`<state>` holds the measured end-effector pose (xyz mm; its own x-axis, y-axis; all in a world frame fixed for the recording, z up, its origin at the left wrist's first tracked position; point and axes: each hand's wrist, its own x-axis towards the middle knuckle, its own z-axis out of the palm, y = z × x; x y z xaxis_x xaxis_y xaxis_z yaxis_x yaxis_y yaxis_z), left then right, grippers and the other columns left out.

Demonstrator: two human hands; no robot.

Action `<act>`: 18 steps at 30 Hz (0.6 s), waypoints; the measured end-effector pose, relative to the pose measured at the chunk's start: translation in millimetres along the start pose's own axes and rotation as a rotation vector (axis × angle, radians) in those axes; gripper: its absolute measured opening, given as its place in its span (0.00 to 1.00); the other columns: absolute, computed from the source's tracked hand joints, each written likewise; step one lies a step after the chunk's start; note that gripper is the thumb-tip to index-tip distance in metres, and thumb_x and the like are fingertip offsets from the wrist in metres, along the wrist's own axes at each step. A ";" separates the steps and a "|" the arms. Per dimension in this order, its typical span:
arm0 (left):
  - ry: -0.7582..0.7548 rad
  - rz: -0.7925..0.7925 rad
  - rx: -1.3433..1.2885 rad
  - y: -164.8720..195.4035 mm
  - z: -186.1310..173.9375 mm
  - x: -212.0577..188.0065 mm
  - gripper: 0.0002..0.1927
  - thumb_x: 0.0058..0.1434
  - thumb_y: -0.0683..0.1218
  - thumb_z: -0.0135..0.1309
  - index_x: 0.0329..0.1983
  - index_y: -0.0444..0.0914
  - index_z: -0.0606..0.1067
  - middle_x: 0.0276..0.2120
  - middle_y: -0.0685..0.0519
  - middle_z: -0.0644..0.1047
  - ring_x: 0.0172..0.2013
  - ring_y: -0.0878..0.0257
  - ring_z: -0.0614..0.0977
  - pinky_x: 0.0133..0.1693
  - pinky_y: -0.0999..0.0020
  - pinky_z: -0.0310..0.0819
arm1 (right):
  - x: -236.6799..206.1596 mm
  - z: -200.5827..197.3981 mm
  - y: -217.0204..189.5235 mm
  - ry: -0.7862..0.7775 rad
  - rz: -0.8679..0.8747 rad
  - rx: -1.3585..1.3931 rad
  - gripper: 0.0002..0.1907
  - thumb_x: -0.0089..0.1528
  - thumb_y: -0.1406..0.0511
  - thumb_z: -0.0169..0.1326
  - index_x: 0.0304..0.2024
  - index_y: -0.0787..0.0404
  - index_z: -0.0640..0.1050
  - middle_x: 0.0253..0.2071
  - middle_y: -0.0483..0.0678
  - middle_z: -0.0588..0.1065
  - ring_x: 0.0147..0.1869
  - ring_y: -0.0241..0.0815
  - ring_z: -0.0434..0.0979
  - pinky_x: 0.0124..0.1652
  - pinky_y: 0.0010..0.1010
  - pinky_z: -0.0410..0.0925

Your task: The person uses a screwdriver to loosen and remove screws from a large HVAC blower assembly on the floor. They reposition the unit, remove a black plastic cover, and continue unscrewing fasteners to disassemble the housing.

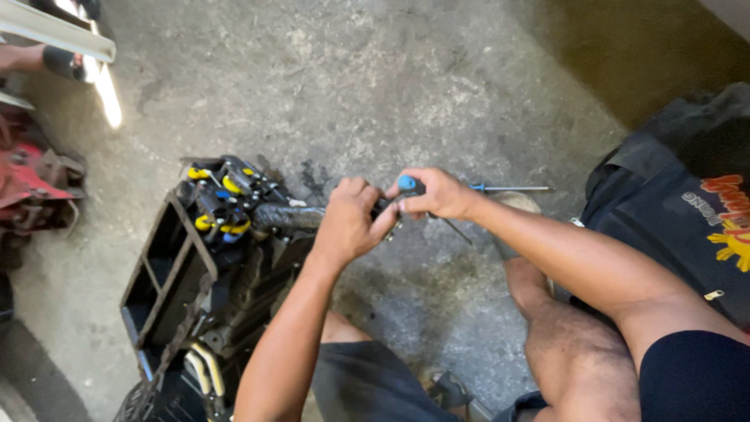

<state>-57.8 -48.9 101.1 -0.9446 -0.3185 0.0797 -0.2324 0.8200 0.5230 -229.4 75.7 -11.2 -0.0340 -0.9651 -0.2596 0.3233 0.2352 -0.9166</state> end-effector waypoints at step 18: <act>0.416 -0.277 -0.163 -6.3 -2.7 -37.4 0.06 0.66 0.42 0.54 0.35 0.34 0.71 0.32 0.43 0.74 0.35 0.44 0.79 0.39 0.55 0.74 | -13.2 37.3 10.7 0.357 -0.077 -0.209 0.09 0.60 0.64 0.60 0.41 0.61 0.78 0.27 0.42 0.76 0.29 0.30 0.74 0.31 0.26 0.69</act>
<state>-20.3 -43.4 97.2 -0.6731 -0.7020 0.2328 -0.3899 0.6042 0.6949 -190.2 86.6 -6.2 -0.3883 -0.8889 -0.2431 0.1094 0.2175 -0.9699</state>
